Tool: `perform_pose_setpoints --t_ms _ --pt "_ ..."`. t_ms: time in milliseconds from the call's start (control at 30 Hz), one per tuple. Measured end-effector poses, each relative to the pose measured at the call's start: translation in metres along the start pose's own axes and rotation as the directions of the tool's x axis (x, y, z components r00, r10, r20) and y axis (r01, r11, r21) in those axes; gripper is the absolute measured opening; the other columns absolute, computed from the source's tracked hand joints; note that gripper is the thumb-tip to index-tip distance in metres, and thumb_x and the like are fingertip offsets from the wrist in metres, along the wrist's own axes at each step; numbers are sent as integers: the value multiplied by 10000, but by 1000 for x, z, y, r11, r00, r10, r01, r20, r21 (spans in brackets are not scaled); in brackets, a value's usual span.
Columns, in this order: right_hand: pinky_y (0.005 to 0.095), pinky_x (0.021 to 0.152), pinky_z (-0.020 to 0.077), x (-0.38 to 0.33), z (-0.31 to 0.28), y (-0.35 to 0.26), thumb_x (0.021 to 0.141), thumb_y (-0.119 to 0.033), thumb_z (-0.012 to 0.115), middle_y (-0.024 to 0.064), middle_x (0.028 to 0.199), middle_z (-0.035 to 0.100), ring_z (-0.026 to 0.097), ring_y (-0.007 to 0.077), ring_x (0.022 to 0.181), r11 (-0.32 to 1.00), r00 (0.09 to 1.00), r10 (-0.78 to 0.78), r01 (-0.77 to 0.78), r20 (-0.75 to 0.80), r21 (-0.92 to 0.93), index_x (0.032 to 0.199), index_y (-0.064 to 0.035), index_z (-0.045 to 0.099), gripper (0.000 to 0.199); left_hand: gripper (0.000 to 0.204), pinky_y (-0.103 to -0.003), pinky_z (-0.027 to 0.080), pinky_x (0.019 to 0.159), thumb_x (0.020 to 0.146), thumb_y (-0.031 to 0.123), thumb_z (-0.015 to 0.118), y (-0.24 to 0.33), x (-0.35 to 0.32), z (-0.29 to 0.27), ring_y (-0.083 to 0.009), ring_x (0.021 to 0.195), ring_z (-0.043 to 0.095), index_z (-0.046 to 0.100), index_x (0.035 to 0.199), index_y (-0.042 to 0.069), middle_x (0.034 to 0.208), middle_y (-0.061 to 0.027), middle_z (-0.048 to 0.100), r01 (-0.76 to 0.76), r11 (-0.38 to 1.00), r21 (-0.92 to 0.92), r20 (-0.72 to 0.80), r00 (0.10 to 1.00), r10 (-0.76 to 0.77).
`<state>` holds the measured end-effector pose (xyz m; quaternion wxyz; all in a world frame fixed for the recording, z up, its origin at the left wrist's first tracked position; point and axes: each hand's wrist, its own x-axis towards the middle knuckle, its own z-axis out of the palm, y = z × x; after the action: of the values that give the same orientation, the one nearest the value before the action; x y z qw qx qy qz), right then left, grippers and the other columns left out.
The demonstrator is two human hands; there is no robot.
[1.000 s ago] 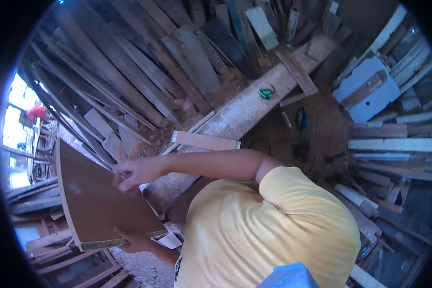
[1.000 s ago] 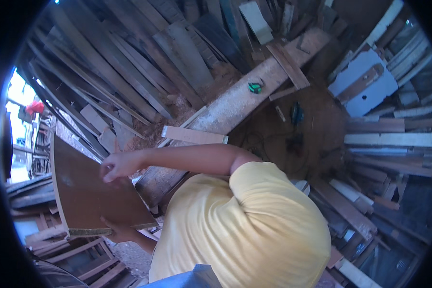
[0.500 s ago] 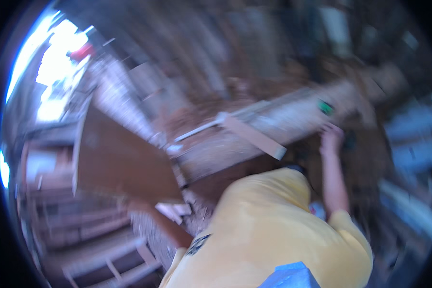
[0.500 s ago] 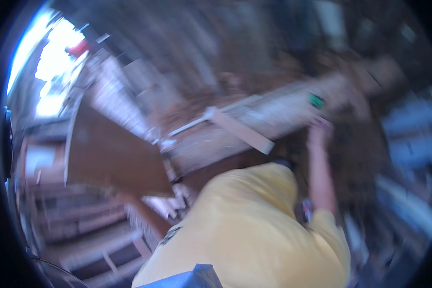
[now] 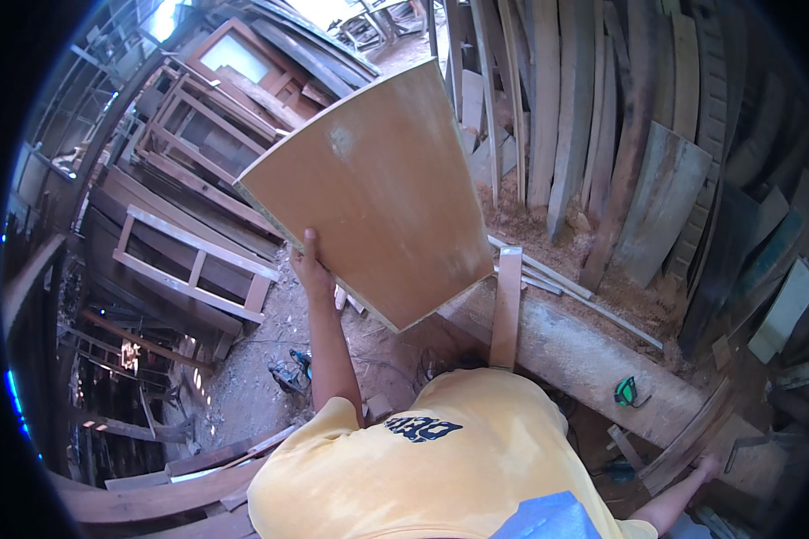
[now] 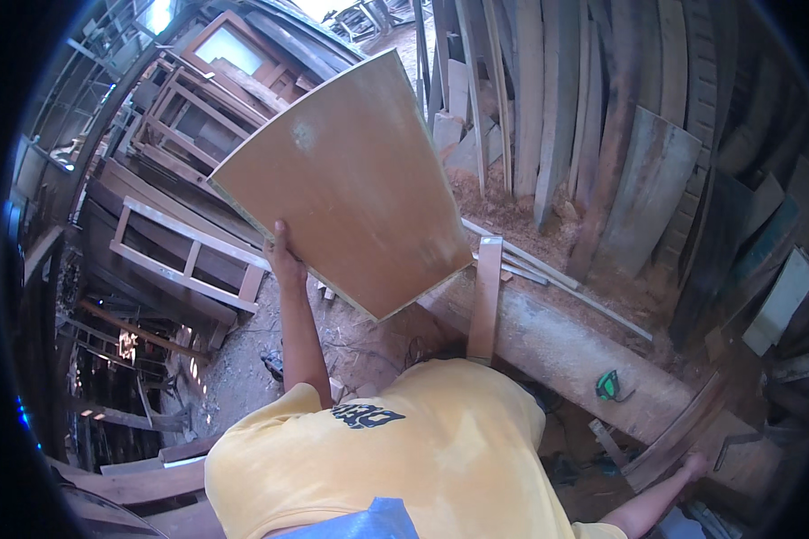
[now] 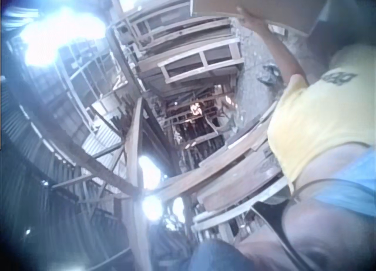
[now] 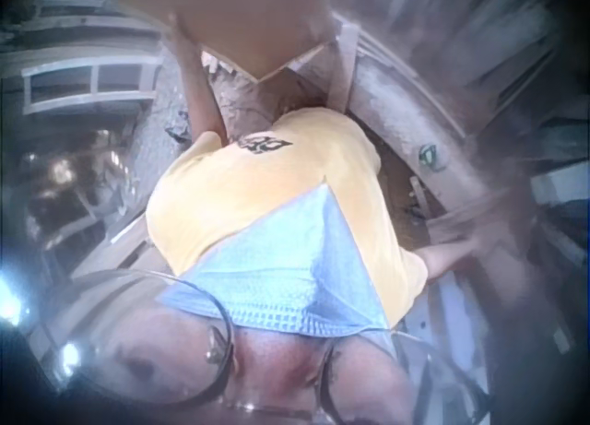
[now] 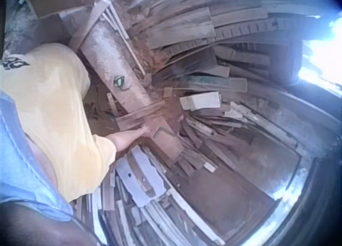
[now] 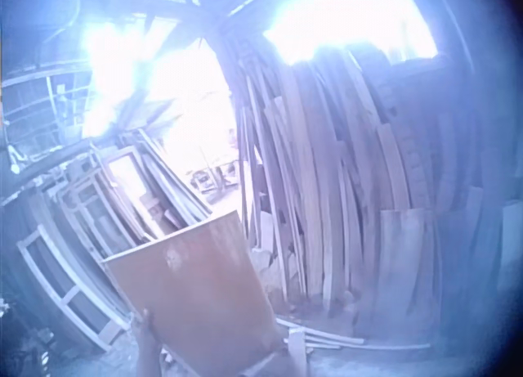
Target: The person measures wooden panels and frames with a tape measure, marks them, and uses a circular saw to cut a wooden piece while working in a woodworking shop.
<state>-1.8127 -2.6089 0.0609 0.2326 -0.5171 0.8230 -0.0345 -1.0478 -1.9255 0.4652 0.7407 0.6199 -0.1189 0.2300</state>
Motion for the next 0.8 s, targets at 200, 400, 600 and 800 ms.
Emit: perform_pose_setpoints --t_ms 200,400,600,800 --pt "512 1071 436 117 -15 74 939 -402 565 230 1399 571 583 409 1241 983 989 -35 7 -146 -182 1481 -77 463 640 563 -405 417 1112 1019 388 596 -16 -2 5 -265 1286 560 528 1378 -40 1363 -127 602 55 984 167 80 994 -70" --pt "487 1009 493 68 46 23 978 -403 576 228 1294 628 638 397 1156 886 708 -350 38 -614 -462 1399 -17 483 578 767 -409 335 1173 1019 610 465 26 -10 5 -278 1386 464 392 1518 32 1493 -130 497 -5 993 121 -39 999 9" --pt "485 960 517 17 -9 -11 955 -366 623 229 1270 635 648 397 1121 910 587 -383 108 -713 -400 1378 -14 495 565 845 -453 249 1231 989 641 501 1 -10 -1 -325 1479 313 282 1572 70 1593 -157 340 36 998 -57 17 999 -35" --pt "483 912 541 -13 -29 -59 932 -329 669 229 1246 641 657 397 1086 899 572 -434 330 -696 -289 1357 -11 508 555 865 -422 276 1211 971 655 529 -12 12 -15 -295 1442 375 353 1531 20 1557 -140 399 31 997 -70 -82 996 -37"
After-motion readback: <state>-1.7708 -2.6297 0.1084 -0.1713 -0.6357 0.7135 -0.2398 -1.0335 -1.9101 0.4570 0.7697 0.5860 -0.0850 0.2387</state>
